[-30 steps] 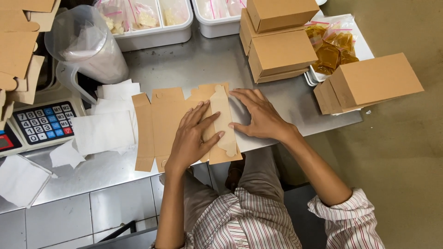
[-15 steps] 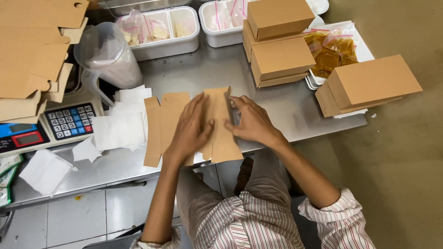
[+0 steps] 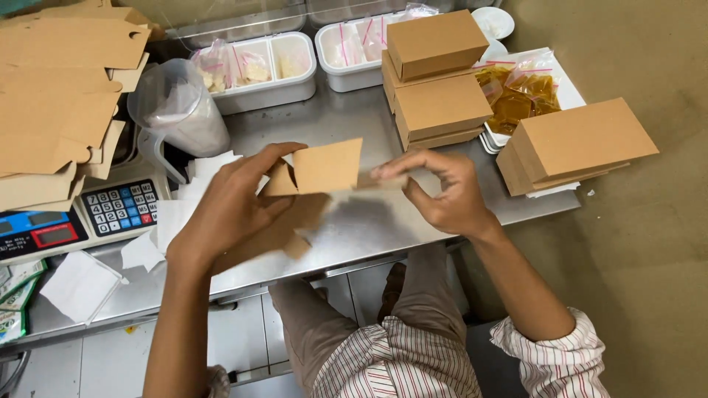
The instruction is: The person assembles a small cardboard box by hand. They fold the flat cardboard along pre-cut lines, apply adhesive tape to secure the seams, and form the box into its final shape.
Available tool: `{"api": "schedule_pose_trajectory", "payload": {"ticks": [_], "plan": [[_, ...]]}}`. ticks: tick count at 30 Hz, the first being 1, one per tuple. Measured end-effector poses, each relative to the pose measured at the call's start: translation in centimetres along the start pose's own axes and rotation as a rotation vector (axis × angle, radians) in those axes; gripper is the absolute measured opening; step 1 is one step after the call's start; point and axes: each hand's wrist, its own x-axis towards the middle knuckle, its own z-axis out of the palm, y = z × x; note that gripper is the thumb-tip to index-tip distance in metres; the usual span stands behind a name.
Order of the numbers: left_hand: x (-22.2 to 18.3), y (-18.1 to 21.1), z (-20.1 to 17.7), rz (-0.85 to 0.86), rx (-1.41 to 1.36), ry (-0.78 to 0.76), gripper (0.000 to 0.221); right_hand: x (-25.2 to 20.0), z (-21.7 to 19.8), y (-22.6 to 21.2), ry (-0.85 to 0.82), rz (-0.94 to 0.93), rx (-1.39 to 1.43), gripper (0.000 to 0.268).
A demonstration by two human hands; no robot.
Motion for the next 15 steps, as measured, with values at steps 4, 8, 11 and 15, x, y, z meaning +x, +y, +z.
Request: {"api": "schedule_pose_trajectory", "payload": {"ticks": [4,8,11,15], "plan": [[-1.4,-0.5,1.2,0.333,0.334,0.325,0.056,-0.8,0.1,0.6,0.006,-0.158,-0.064,0.026],[-3.2,-1.5,3.6,0.504,0.665,0.378,0.025,-3.0,0.9,3.3,0.052,-0.248,-0.318,0.039],[-4.7,-4.5,6.3,0.534,0.742,0.281,0.018,-5.6,1.6,7.4,0.01,-0.227,-0.395,0.042],[-6.5,-7.1,9.1,0.319,0.729,-0.136,0.035,-8.8,2.6,10.5,-0.09,-0.077,-0.374,0.04]]}}
